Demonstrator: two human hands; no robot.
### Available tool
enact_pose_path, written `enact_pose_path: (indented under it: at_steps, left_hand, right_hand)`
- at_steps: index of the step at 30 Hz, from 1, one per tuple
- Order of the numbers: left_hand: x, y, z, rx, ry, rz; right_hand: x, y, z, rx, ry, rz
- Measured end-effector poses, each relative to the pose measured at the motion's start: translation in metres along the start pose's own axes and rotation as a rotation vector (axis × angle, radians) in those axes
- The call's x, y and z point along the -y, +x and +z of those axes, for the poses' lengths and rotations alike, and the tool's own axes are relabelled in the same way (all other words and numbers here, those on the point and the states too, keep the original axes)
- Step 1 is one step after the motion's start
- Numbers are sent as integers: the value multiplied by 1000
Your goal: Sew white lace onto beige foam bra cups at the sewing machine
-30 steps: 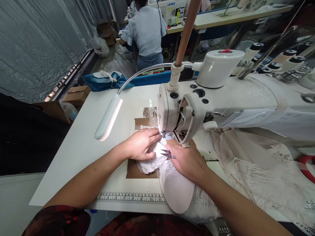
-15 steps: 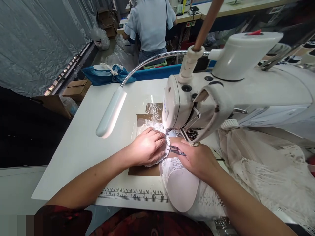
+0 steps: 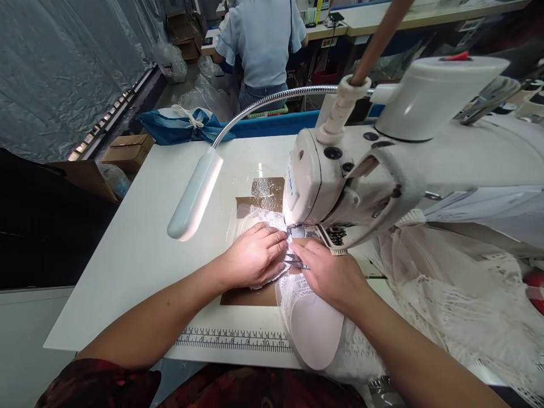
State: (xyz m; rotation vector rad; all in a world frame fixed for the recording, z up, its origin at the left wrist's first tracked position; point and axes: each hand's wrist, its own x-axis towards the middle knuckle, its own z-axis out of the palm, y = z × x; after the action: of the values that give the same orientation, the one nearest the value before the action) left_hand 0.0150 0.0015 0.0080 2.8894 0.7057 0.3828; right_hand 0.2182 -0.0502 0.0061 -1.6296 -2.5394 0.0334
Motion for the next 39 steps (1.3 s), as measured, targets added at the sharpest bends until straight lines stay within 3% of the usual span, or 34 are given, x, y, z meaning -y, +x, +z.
enact_pose_path:
  at_steps: [5, 17, 31, 39]
  left_hand:
    - [5, 1, -1, 30, 23, -22]
    - [8, 2, 0, -71, 8, 44]
    - [11, 7, 6, -130, 59, 16]
    - [14, 4, 2, -15, 71, -44]
  right_hand:
    - [1, 3, -1, 12, -5, 26]
    - [-2, 1, 0, 29, 24, 9]
    - [2, 3, 3, 47, 24, 64]
    - [3, 3, 1, 81, -28, 64]
